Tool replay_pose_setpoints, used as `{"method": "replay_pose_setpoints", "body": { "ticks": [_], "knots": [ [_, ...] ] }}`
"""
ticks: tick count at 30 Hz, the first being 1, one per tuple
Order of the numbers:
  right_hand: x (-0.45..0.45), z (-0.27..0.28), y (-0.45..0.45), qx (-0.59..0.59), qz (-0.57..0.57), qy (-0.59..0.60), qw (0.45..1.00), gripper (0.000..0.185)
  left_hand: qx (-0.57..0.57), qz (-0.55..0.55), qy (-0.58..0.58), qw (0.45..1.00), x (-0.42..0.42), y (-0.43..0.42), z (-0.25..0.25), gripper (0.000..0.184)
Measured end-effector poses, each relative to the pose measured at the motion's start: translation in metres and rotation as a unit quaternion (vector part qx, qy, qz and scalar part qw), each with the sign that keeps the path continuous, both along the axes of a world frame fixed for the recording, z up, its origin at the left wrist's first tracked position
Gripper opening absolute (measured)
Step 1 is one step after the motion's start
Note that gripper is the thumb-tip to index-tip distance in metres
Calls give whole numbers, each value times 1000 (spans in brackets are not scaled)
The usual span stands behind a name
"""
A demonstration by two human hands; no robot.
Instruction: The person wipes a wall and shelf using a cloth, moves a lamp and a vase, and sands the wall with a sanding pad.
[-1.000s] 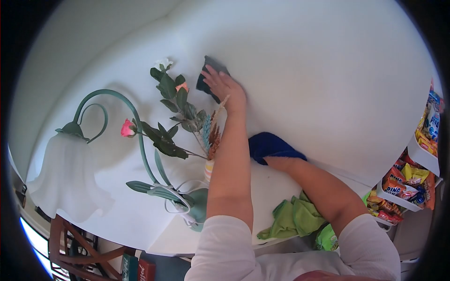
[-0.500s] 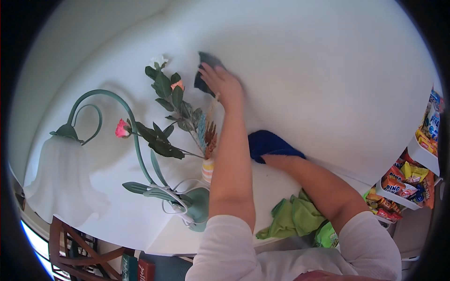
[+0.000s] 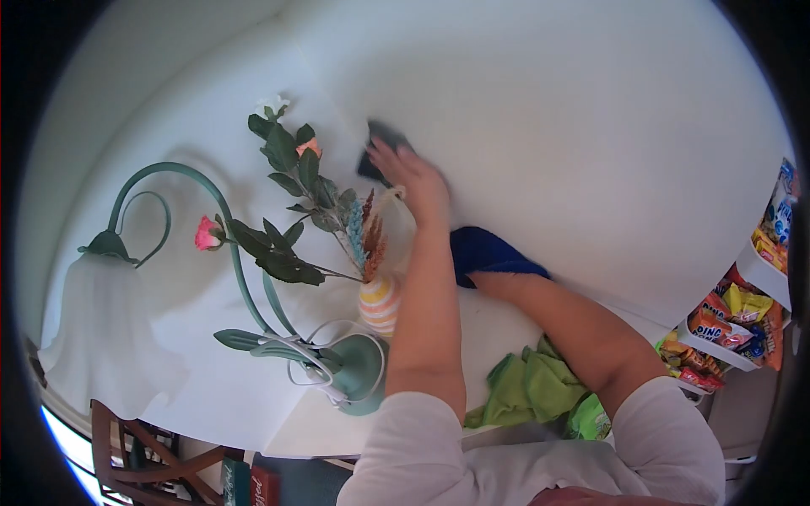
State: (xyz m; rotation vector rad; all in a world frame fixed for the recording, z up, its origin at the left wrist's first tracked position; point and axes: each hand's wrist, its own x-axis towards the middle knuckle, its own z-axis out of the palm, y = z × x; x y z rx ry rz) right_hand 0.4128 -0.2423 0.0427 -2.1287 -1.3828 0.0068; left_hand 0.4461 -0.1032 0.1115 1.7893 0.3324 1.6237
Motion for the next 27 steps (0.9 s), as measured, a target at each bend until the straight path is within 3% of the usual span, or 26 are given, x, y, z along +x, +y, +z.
{"method": "replay_pose_setpoints", "body": {
  "ticks": [2, 5, 11, 14, 17, 20, 26, 27],
  "knots": [
    [3, -9, 5, 16, 10, -18, 1000, 30, -52, -10, 34, 998, -8, -1, -40, 52],
    [6, -14, 7, 13, 17, -23, 1000, 30, -141, -39, 70, 987, -10, -1, -42, 54],
    [7, -14, 7, 0, 21, -21, 1000, 30, -11, 4, 38, 999, -8, -12, 44, 51],
    [7, -15, 7, -5, 22, -21, 1000, 30, -2, 12, 19, 1000, -2, -3, 19, 51],
    [8, -16, 7, -7, 24, -23, 999, 30, -48, 13, 28, 998, 1, 3, -37, 50],
    [8, -19, 9, -13, 29, -22, 999, 30, -203, -36, 34, 978, -7, -8, -48, 50],
    [9, -20, 9, -26, 35, -23, 999, 30, 3, 4, 45, 999, -6, -30, 40, 52],
    [10, -21, 10, -27, 35, -21, 999, 30, 0, 7, 47, 999, -6, -30, 35, 52]
  ]
}}
